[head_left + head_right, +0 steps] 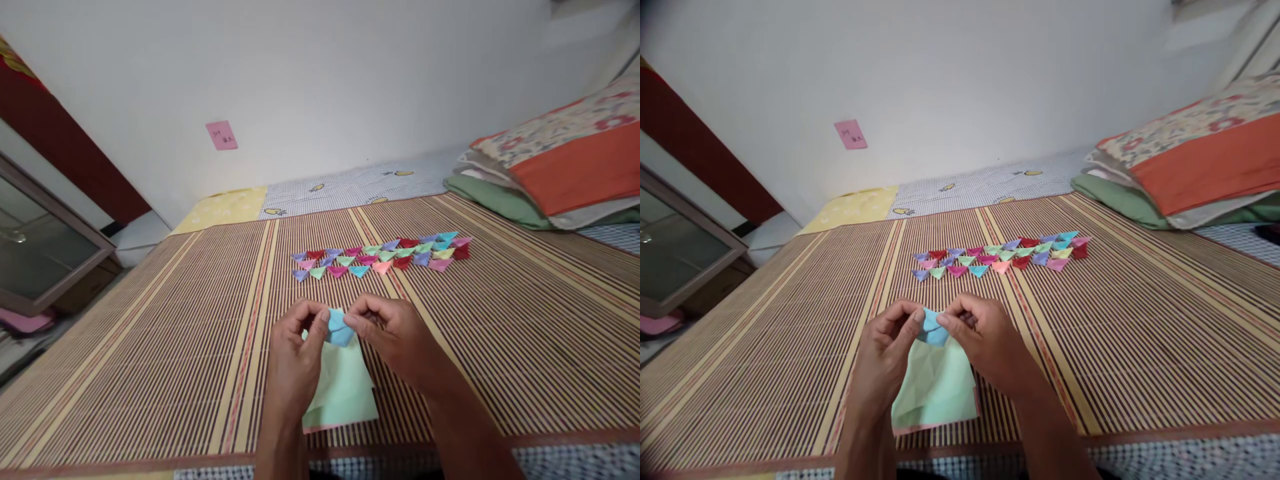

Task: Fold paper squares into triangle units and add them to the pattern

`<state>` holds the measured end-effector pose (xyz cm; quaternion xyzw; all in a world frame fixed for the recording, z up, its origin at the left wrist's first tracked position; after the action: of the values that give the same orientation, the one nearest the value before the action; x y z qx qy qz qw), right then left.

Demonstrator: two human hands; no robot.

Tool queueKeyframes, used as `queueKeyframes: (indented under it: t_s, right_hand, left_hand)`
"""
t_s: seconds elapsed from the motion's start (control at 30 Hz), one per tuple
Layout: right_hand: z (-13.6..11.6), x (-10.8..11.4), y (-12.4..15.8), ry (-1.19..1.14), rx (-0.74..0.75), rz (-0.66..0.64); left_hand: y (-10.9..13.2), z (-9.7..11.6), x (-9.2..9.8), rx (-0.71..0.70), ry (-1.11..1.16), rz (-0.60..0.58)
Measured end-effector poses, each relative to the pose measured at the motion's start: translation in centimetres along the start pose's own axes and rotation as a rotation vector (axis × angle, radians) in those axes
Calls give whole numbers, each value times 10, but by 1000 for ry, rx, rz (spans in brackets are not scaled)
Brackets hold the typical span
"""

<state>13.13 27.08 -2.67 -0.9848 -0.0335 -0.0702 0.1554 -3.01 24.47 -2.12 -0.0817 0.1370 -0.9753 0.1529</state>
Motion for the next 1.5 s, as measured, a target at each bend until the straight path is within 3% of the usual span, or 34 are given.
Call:
queueKeyframes:
  t_s: [0.17, 0.4, 0.6, 0.73, 0.87, 1.03, 1.23, 1.4, 1.5]
  right_hand:
    - [-3, 9, -1, 38, 61, 37]
    - [1, -5, 0, 6, -15, 3]
    - [5, -10, 0, -93, -21, 32]
    - [4, -5, -1, -195, -48, 145]
    - [-4, -3, 1, -182, 24, 249]
    - [-12, -8, 5, -134, 118, 278]
    - [-7, -11, 4, -177, 82, 304]
    - [-5, -5, 4, -197, 72, 349]
    - [-9, -3, 5, -146, 127, 376]
  left_hand:
    - [2, -1, 0, -12, -16, 16]
    - [4, 5, -7, -73, -65, -25]
    - [3, -1, -6, 54, 118, 46]
    - [3, 4, -6, 84, 226, 74]
    - [5, 5, -13, 167, 278, 58]
    - [8, 4, -17, 234, 301, 96]
    - [11, 6, -16, 200, 322, 152]
    - [13, 14, -13, 41, 252, 213]
    - [12, 13, -12, 87, 263, 217]
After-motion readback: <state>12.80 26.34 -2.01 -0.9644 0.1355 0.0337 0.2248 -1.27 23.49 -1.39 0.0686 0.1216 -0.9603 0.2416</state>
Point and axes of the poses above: each hand's wrist, its own y-axis away from the middle knuckle, its own x-axis out of the back of the hand, z = x × y, the point moved 4 cm from there along -y, towards the middle knuckle, and after that the axes turned 13 degrees about z, right-handed, at the moved point
